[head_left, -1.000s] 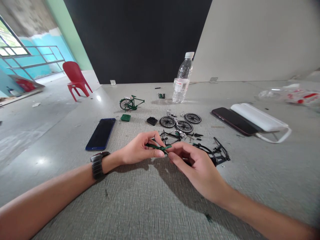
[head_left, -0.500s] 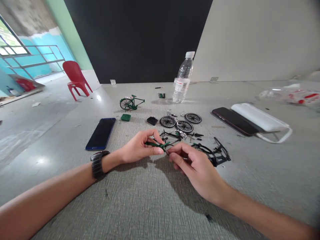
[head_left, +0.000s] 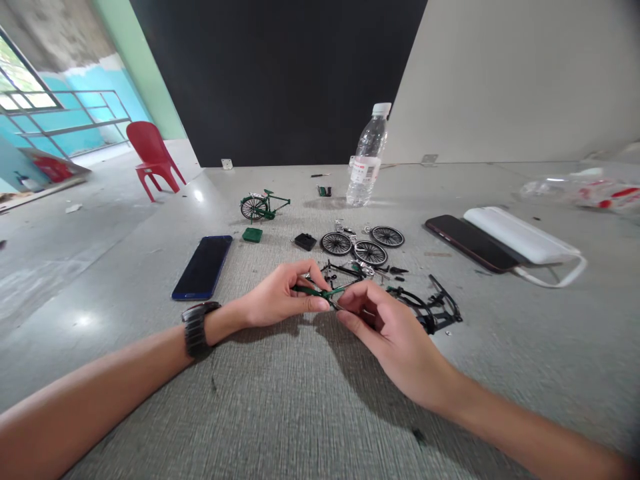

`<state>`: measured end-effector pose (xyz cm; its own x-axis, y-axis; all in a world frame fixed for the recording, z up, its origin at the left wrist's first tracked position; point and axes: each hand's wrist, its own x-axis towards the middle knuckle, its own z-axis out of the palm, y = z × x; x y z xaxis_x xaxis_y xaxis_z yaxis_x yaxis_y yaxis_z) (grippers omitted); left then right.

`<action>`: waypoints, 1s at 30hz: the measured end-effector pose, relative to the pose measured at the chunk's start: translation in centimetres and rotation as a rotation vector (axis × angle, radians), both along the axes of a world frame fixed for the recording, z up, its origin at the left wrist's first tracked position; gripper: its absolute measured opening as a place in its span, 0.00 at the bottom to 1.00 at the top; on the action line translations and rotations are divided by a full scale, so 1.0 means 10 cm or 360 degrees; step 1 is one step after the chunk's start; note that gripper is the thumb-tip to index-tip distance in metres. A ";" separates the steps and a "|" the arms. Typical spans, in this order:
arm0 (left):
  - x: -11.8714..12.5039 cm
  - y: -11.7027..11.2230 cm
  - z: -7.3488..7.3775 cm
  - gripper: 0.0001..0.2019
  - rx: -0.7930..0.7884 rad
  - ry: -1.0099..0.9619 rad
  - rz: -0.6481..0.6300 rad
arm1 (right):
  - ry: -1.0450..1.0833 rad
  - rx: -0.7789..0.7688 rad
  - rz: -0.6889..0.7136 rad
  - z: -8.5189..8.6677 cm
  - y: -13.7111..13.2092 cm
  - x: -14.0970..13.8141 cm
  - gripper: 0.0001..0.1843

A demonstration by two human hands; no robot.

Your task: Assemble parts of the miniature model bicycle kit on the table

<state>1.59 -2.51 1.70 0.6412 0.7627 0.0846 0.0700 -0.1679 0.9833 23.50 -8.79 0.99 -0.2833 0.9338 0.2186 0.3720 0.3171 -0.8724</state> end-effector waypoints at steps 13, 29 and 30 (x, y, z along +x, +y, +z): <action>-0.01 0.01 -0.02 0.16 0.0032 -0.0001 -0.0006 | 0.0064 -0.0126 0.0061 -0.02 0.00 0.00 0.07; -0.01 0.00 -0.01 0.16 0.0026 0.0034 -0.0022 | 0.0009 -0.0117 0.0078 -0.03 -0.01 0.02 0.10; 0.00 0.00 -0.01 0.16 0.0021 0.0047 -0.0025 | -0.0022 -0.0105 0.0063 -0.02 -0.02 0.02 0.10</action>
